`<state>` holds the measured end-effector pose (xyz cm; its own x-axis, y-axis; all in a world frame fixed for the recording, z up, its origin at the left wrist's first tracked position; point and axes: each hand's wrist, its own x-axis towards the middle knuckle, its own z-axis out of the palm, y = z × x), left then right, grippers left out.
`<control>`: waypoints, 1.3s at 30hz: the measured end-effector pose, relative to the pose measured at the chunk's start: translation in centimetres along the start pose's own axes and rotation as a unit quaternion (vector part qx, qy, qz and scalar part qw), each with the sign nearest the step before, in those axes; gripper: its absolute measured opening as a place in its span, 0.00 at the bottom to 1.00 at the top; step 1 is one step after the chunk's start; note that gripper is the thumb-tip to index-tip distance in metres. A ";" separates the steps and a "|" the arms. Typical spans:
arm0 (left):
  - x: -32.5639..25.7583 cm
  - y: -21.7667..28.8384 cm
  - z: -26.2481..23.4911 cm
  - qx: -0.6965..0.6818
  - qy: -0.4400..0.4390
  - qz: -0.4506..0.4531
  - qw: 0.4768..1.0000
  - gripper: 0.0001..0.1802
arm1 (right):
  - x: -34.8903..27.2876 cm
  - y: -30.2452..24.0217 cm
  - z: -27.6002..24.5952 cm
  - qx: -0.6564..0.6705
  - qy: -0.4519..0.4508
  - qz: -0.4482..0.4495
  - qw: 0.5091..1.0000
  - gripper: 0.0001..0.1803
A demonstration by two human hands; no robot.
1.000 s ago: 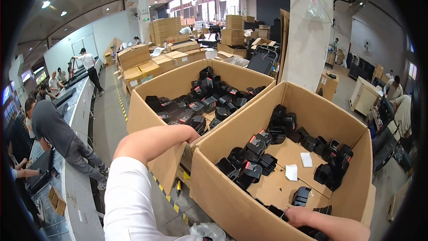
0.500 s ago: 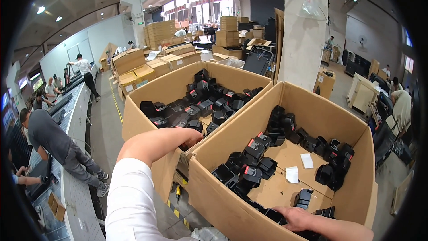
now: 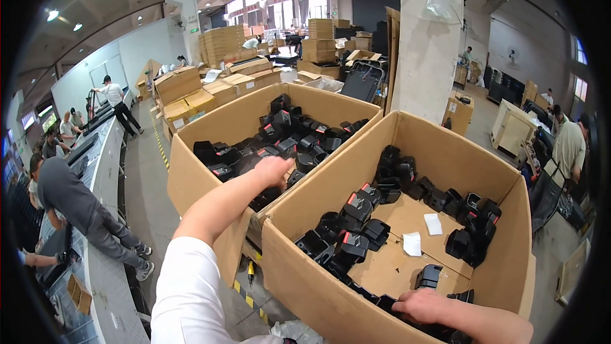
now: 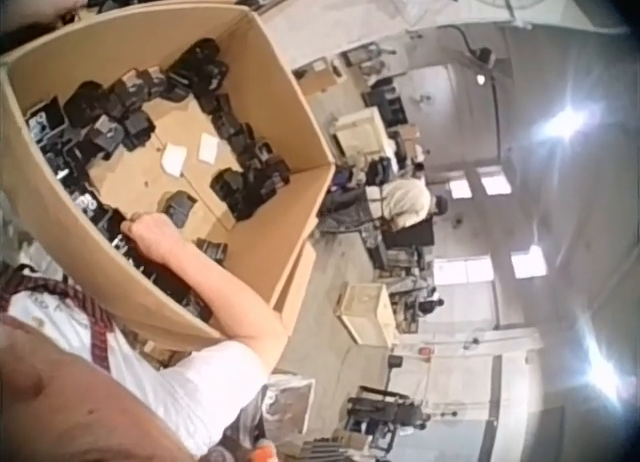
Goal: Applying labels and stickers to treadmills on a factory assembly line.
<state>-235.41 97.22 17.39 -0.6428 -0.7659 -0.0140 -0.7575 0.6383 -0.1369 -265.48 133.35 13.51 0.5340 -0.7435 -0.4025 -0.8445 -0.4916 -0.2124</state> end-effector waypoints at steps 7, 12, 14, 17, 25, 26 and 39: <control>-3.1 0.4 -4.1 -0.294 0.405 -0.062 0.863 0.28 | -1.6 0.3 -5.1 -0.075 0.065 0.067 0.993 0.12; -10.8 3.9 -9.5 -0.534 0.509 0.024 0.674 0.17 | -2.1 -0.4 -8.2 -0.117 0.221 0.201 0.947 0.16; -15.7 5.1 -10.6 -0.538 0.505 0.027 0.674 0.16 | -2.3 0.0 -7.7 -0.163 0.198 0.228 0.939 0.17; -23.2 6.3 -10.1 -0.508 0.517 0.019 0.689 0.15 | -3.1 0.1 -9.1 -0.018 0.186 0.232 0.955 0.15; -39.3 9.7 -6.4 -0.418 0.470 -0.081 0.773 0.18 | -4.9 -5.1 -14.2 -0.192 0.421 0.200 0.864 0.06; -41.3 10.3 -6.1 -0.399 0.455 -0.091 0.791 0.19 | -4.7 -7.8 -15.5 -0.099 0.478 0.135 0.862 0.07; -70.7 16.6 5.7 -0.344 0.343 -0.291 0.824 0.34 | 13.2 -48.6 -2.3 -0.066 0.250 -0.524 0.812 0.07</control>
<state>-201.91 161.59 10.48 0.1179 -0.8848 0.4508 -0.6935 0.2516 0.6751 -217.31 146.38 20.60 0.9335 0.0393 0.3563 0.0774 -0.9926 -0.0935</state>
